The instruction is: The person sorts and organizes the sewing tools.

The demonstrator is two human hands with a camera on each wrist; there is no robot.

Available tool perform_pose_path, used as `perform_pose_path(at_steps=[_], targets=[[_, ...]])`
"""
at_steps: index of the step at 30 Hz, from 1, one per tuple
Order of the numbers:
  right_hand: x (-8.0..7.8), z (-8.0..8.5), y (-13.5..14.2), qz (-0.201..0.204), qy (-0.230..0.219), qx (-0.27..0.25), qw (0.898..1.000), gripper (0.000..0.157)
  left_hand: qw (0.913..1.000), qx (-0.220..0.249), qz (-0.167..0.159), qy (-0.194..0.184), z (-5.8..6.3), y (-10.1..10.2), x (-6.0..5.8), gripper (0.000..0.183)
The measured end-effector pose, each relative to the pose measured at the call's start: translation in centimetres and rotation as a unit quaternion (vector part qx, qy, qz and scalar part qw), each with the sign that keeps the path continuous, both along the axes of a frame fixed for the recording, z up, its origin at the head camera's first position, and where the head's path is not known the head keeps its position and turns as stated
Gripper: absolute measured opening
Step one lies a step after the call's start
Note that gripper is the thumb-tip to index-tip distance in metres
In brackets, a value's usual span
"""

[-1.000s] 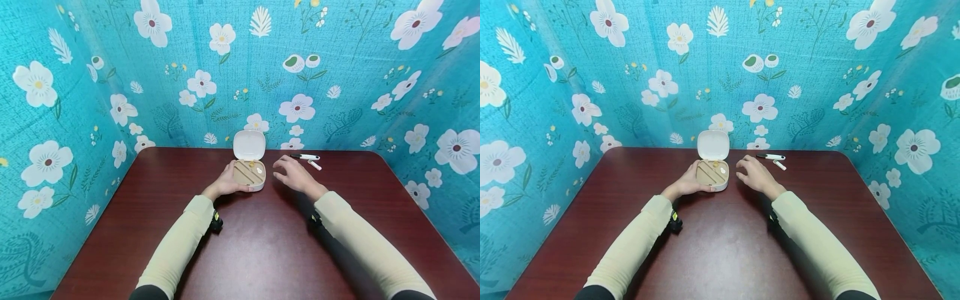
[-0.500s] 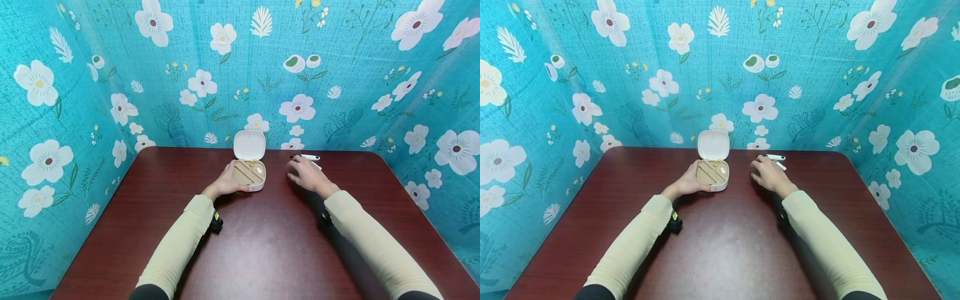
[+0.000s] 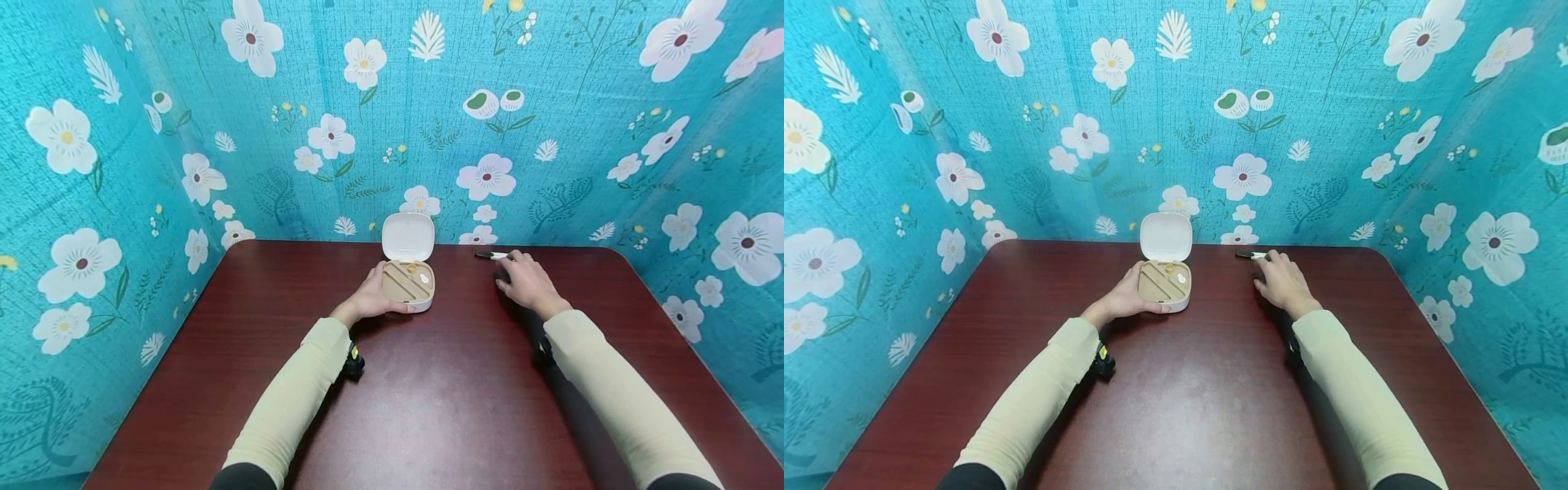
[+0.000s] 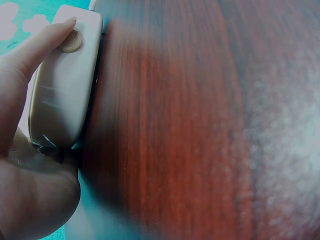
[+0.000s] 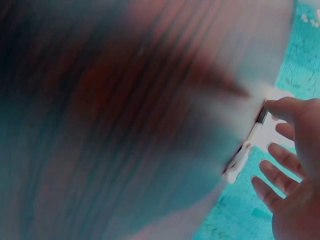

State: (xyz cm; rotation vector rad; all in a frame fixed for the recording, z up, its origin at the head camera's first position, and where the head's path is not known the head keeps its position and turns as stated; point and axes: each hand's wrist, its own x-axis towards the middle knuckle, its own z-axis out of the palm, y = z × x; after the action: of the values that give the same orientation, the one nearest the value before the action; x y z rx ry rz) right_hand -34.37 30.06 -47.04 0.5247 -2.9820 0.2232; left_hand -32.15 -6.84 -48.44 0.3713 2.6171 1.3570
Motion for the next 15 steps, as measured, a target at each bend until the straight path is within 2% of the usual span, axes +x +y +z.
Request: perform_pose_path(at_steps=[8,12,15], targets=[[-0.4,-0.2,1.5,-0.058,-0.021,-0.03,0.998,0.049,1.0,0.001,0.003,-0.007,-0.2,-0.1,0.0,0.118],[-0.7,-0.3,1.9,-0.096,-0.046,-0.058,0.993,0.054,1.0,0.001,0.002,-0.004,-0.3,-0.1,-0.1,0.117],[-0.9,-0.5,2.2,-0.119,-0.061,-0.09,0.987,0.052,1.0,0.002,0.0,-0.001,-0.2,0.0,-0.1,0.116]])
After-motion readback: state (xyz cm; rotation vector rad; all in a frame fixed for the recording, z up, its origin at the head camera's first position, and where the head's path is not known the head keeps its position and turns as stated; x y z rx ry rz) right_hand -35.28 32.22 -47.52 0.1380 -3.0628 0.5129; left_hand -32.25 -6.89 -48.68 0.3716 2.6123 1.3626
